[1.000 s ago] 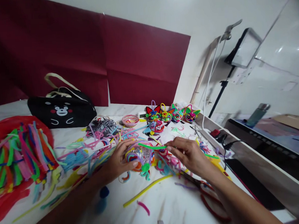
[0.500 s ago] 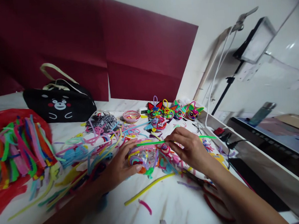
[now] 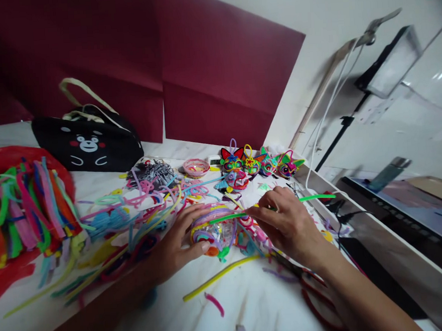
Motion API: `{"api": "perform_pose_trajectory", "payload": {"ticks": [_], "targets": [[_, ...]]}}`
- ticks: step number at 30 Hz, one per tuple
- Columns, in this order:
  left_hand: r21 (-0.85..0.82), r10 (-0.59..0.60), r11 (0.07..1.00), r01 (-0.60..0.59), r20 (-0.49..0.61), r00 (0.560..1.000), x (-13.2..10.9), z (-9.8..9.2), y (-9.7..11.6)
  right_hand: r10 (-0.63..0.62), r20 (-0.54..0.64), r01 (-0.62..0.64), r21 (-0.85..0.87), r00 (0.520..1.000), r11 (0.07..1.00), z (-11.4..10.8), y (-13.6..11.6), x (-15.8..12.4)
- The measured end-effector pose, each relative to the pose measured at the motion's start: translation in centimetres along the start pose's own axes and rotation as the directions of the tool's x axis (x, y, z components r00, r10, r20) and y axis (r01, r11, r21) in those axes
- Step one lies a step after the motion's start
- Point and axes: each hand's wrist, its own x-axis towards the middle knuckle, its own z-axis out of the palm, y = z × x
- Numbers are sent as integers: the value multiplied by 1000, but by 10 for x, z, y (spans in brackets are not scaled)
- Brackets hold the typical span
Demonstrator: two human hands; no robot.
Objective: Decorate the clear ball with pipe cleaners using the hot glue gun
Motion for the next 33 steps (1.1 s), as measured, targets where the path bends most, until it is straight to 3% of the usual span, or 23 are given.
{"api": "perform_pose_trajectory", "payload": {"ticks": [14, 18, 22, 26, 30, 33], "targets": [[70, -1, 998, 4, -38, 999, 1, -2, 6, 11, 10, -11, -21, 1000, 1000, 4, 1, -3], [51, -15, 999, 17, -35, 999, 2, -3, 7, 57, 15, -58, 75, 998, 996, -2, -1, -8], [58, -3, 998, 5, -35, 999, 4, -5, 6, 84, 146, -116, 230, 986, 966, -12, -16, -14], [35, 10, 999, -10, -18, 1000, 7, -6, 3, 27, 353, -163, 362, 935, 918, -10, -41, -30], [1, 0, 1000, 0, -25, 1000, 7, -5, 1, -21, 475, -154, 326, 880, 933, 11, -65, -52], [-9, -6, 1000, 6, -24, 1000, 7, -4, 0, -50, 466, -66, 229, 883, 971, 30, -73, -65]]}}
